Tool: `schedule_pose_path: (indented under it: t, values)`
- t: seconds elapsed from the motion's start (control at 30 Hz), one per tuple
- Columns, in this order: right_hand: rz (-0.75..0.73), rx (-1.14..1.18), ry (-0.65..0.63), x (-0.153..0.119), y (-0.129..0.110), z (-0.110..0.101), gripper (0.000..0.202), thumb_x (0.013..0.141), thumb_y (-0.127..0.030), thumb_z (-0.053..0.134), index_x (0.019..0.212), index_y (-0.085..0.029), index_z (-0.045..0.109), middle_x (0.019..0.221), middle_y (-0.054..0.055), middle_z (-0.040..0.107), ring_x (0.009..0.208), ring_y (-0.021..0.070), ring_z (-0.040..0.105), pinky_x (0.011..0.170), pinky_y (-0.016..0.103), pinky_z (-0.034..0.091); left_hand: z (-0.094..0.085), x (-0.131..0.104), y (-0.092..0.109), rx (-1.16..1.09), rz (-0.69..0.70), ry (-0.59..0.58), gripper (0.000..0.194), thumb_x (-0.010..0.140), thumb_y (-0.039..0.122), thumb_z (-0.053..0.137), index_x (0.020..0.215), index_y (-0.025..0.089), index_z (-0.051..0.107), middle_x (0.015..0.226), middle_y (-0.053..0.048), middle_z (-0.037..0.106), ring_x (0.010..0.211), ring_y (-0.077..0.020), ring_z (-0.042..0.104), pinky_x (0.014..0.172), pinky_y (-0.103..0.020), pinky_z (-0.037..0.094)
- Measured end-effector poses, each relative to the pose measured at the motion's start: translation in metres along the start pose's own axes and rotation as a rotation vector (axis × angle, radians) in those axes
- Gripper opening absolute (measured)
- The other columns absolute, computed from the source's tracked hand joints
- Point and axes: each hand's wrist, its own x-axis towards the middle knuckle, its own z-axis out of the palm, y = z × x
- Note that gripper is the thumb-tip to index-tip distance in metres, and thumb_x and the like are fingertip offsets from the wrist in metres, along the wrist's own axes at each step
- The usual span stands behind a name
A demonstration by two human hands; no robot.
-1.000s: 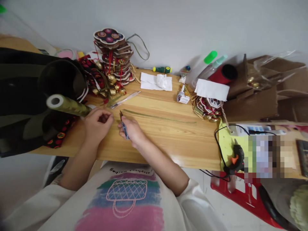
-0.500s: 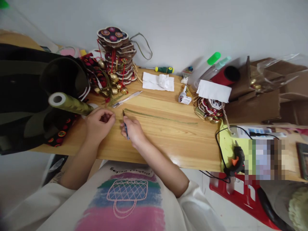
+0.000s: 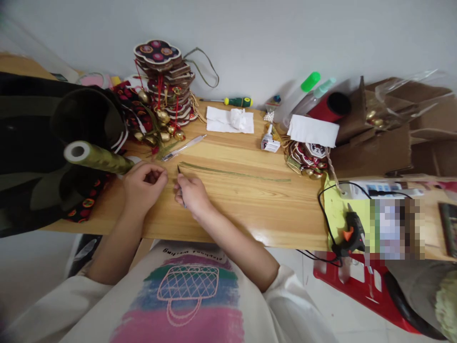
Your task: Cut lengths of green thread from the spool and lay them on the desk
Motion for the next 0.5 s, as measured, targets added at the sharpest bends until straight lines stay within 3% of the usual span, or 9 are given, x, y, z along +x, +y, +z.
schedule_pose_path:
  t: [0.5]
  values:
    - [-0.01, 0.039, -0.001, -0.0004, -0.0018, 0.0022, 0.042, 0.096, -0.018, 0.041, 0.054, -0.019, 0.04, 0.033, -0.009, 0.033, 0.027, 0.0032, 0.027, 0.033, 0.017, 0.015, -0.0005, 0.0, -0.0021, 0.026, -0.003, -0.016, 0.008, 0.07, 0.024, 0.056, 0.063, 0.02, 0.057, 0.062, 0.002, 0.053, 0.057, -0.0116, 0.048, 0.058, -0.025, 0.041]
